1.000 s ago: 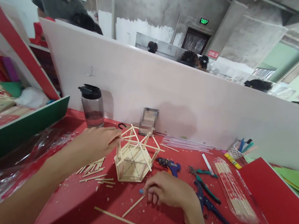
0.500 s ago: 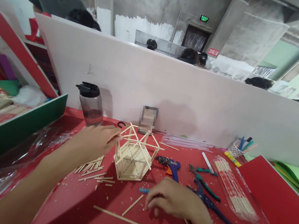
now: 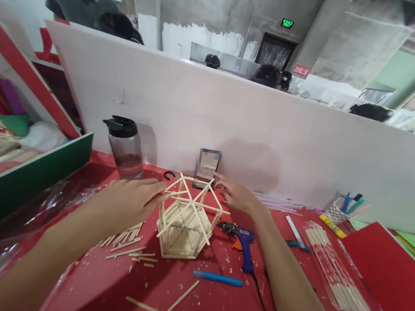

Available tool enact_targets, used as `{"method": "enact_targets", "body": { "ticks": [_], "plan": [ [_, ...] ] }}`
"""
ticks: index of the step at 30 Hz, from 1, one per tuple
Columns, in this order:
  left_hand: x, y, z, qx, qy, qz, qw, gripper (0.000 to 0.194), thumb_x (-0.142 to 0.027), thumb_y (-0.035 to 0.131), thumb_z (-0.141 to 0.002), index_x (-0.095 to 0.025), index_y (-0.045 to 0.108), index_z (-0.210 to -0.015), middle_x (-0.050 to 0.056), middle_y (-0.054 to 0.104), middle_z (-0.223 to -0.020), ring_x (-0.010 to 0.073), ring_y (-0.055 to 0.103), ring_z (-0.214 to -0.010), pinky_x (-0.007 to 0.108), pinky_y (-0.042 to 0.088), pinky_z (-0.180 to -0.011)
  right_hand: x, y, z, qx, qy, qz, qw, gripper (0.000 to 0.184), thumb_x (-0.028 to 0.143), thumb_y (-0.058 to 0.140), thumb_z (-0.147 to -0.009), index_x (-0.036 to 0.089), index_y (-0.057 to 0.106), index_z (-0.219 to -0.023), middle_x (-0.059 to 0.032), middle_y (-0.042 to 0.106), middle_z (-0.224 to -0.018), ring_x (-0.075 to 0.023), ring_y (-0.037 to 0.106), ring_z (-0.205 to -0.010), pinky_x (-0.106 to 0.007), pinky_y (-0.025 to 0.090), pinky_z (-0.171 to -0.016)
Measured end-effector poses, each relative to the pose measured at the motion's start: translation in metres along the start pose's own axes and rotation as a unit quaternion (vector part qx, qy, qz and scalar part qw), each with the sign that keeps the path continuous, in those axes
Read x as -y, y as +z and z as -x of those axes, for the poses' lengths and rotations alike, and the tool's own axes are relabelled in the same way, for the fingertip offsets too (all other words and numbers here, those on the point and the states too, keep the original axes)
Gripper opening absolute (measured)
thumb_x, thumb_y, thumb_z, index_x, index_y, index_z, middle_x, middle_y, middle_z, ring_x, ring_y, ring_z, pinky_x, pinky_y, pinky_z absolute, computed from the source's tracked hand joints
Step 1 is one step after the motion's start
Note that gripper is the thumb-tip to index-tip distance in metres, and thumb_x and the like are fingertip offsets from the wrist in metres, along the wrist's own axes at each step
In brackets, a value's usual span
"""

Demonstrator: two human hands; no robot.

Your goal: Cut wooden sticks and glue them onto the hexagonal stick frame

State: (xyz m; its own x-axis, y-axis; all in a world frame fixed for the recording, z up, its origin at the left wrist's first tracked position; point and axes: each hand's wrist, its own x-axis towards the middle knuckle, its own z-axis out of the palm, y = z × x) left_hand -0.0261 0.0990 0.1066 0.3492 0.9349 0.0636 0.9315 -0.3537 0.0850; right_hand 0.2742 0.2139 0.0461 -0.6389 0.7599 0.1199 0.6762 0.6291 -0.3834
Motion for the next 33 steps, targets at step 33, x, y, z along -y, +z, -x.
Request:
{"method": "enact_targets", "body": {
  "ticks": [33],
  "plan": [
    [-0.023, -0.022, 0.009, -0.075, 0.055, 0.223, 0.970, 0.024, -0.032, 0.055, -0.096, -0.029, 0.078, -0.088, -0.003, 0.076, -0.090, 0.0163, 0.068, -0.081, 0.028, 0.045, -0.068, 0.147, -0.020, 0.068, -0.171, 0.050, -0.108, 0.978, 0.012, 0.025, 0.063, -0.094, 0.024, 0.072, -0.101, -0.0039, 0.072, -0.098, -0.0181, 0.066, -0.092, -0.033, 0.050, -0.086]
  ]
}}
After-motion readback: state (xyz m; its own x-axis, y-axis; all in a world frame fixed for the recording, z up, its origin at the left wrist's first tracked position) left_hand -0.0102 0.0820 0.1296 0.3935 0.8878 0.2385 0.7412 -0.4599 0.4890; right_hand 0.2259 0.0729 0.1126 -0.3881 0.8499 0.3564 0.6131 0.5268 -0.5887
